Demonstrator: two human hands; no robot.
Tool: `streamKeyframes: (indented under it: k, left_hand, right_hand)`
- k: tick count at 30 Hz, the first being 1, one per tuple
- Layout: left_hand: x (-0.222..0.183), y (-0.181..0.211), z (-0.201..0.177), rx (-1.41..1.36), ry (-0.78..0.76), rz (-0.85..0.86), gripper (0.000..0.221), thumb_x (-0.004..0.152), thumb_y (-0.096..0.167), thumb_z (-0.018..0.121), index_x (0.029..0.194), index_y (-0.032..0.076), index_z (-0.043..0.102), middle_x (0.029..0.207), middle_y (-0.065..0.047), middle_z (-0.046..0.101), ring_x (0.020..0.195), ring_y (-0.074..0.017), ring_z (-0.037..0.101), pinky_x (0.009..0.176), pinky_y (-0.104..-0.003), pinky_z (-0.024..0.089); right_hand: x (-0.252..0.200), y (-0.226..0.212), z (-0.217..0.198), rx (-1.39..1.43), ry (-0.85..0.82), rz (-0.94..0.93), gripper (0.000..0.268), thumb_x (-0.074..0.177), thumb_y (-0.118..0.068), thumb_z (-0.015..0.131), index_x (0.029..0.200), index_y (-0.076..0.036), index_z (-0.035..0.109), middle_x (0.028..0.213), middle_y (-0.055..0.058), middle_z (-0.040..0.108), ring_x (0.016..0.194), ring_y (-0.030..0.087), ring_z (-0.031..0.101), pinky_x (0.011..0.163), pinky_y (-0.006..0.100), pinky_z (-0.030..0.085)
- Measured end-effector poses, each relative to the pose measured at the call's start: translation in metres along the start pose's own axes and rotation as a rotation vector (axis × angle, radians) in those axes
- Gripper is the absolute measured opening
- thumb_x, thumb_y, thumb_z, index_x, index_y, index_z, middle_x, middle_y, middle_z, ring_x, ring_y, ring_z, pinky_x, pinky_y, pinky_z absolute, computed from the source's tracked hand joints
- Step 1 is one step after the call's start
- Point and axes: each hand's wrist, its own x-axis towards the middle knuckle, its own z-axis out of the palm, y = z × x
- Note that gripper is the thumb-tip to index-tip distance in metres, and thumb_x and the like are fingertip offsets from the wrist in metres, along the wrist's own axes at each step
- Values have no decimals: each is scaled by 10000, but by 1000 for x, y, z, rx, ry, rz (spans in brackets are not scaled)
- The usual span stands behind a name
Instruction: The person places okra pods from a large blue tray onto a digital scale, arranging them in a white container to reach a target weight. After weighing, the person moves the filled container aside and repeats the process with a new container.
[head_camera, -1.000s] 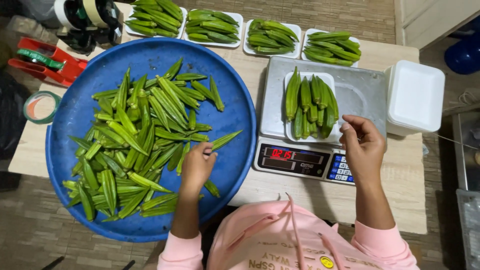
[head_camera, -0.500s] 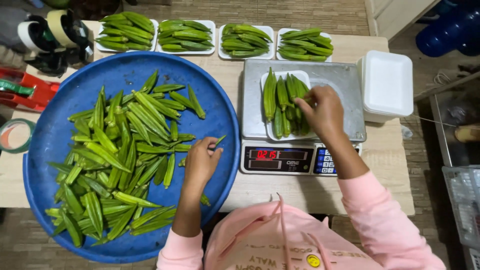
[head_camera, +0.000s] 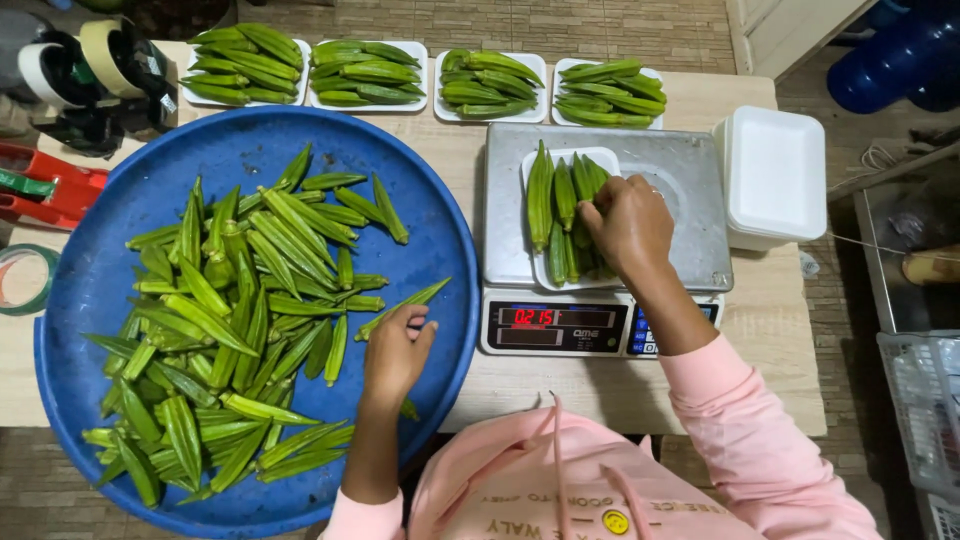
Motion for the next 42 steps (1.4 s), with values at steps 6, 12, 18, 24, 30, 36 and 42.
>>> streamKeyframes:
  k: [6, 12, 18, 24, 30, 36, 42]
  left_hand:
    - [-5, 22, -6, -72, 37, 55, 294, 893, 222, 753, 1151, 82, 743, 1034, -151, 755, 944, -300, 767, 796, -415, 635]
    - [-6, 22, 1, -466, -45, 116, 251, 913, 167, 739, 1150, 85, 756, 1016, -169, 782, 851, -212, 776, 685, -297, 610]
    - [-24, 47, 19, -1078, -341, 91, 391, 986, 190, 617, 1314, -19, 573, 1007, -171, 750, 790, -143, 722, 632, -190, 570]
    - [-23, 10, 43, -1088, -228, -50, 326, 981, 180, 664, 1244, -5, 613, 934, -116, 739, 740, -137, 708, 610, -189, 593]
    - [-5, -38, 5, -310, 94, -131, 375, 891, 342, 804, 1153, 87, 722, 917, -113, 794, 784, -187, 757, 656, -313, 599]
    - [1, -49, -12, 117, 142, -245, 401, 877, 416, 772, 1174, 149, 739, 920, -26, 793, 926, -260, 762, 820, -457, 604]
    - [31, -83, 9, 244, -1, -332, 437, 856, 527, 730, 1185, 240, 713, 1004, 34, 800, 1036, -288, 747, 885, -508, 588]
  right_hand:
    - [1, 15, -10, 207, 168, 70, 201, 862, -285, 795, 878, -118, 685, 757, 110, 594, 760, 418, 674, 697, 531, 546]
    - [-61, -37, -79, 626, 252, -11, 50, 919, -44, 659, 908, -73, 699, 777, 128, 665, 684, 255, 640, 664, 346, 531]
    - [-135, -71, -15, 680, -5, -185, 197, 747, -206, 867, 863, -147, 720, 698, 50, 649, 607, 256, 663, 573, 338, 551]
    - [-170, -93, -6, 632, -133, -290, 263, 821, -305, 835, 963, -105, 739, 783, 84, 676, 699, 309, 689, 625, 406, 575]
    - [-123, -32, -10, 683, 13, -52, 111, 923, -147, 748, 1027, -124, 779, 808, 117, 723, 748, 317, 709, 661, 391, 573]
    - [-62, 26, -28, 523, 190, 5, 118, 942, -88, 778, 1057, -61, 768, 912, 120, 702, 811, 283, 705, 658, 370, 580]
    - [-18, 51, 6, 399, 125, -71, 283, 915, -221, 820, 1134, -53, 759, 956, 127, 672, 859, 309, 704, 761, 428, 579]
